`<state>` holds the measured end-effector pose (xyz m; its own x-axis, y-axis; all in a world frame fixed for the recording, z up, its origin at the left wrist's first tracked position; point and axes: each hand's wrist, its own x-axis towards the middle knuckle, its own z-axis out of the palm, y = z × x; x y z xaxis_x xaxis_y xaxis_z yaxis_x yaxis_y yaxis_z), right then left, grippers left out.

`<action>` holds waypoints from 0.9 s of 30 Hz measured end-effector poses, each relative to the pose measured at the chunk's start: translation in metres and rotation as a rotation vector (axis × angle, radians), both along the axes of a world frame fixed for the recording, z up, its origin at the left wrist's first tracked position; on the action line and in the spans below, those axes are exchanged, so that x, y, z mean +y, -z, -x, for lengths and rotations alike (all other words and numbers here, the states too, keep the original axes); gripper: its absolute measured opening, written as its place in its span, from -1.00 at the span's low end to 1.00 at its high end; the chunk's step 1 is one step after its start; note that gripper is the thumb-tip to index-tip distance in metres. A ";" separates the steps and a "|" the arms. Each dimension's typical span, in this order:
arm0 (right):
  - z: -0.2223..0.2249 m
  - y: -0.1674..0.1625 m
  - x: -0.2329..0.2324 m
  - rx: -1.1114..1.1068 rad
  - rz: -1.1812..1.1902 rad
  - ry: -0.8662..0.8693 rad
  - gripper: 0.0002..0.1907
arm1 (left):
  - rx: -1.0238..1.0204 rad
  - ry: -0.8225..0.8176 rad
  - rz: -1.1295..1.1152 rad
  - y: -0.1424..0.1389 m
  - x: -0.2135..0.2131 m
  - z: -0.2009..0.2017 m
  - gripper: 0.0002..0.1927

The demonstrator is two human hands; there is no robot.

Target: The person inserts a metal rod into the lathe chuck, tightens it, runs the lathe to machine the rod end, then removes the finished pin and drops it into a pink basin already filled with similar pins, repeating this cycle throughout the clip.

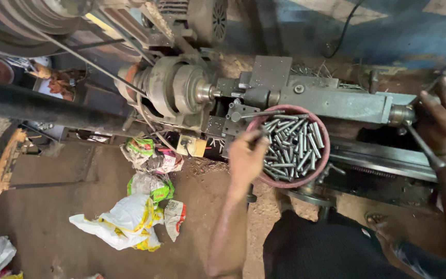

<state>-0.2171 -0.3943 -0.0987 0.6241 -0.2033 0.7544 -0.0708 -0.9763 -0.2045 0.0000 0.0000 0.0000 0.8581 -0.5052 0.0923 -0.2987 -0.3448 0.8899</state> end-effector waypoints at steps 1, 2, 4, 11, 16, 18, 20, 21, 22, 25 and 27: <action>0.003 0.004 0.000 0.012 -0.004 0.017 -0.67 | -0.019 -0.040 0.040 -0.005 0.001 -0.013 -0.77; 0.005 0.009 -0.001 0.024 -0.007 0.033 -0.68 | -0.039 -0.080 0.079 -0.010 0.002 -0.029 -0.79; 0.007 0.020 -0.004 0.048 -0.053 0.077 -0.72 | -0.143 -0.136 0.000 -0.017 0.002 -0.073 -0.80; 0.007 0.065 -0.008 0.082 -0.121 0.190 -0.79 | -0.570 0.393 -0.330 0.020 -0.028 -0.205 -0.78; 0.009 0.069 -0.014 0.054 -0.177 0.154 -0.74 | -0.515 0.519 -0.699 0.053 -0.029 -0.231 -0.75; 0.008 0.061 -0.015 0.041 -0.202 0.126 -0.75 | -0.508 0.529 -0.748 0.051 -0.031 -0.233 -0.74; 0.006 0.048 -0.012 0.011 -0.177 0.101 -0.78 | -0.509 0.537 -0.811 0.046 -0.032 -0.233 -0.74; 0.005 0.038 -0.011 -0.006 -0.164 0.087 -0.77 | -0.515 0.541 -0.850 0.043 -0.032 -0.232 -0.74; 0.005 0.029 -0.007 -0.004 -0.097 0.112 -0.77 | -0.519 0.546 -0.891 0.041 -0.032 -0.231 -0.74; 0.003 0.001 0.003 -0.011 0.070 0.150 -0.76 | -0.593 0.541 -0.850 0.042 -0.032 -0.227 -0.75; 0.004 -0.010 0.006 -0.025 0.134 0.121 -0.74 | -0.562 0.529 -0.891 0.042 -0.032 -0.226 -0.76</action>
<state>-0.2210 -0.3883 -0.0889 0.5816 -0.1723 0.7950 -0.1861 -0.9796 -0.0762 0.2262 -0.0315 -0.0419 0.4740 -0.8630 -0.1748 -0.8642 -0.4940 0.0953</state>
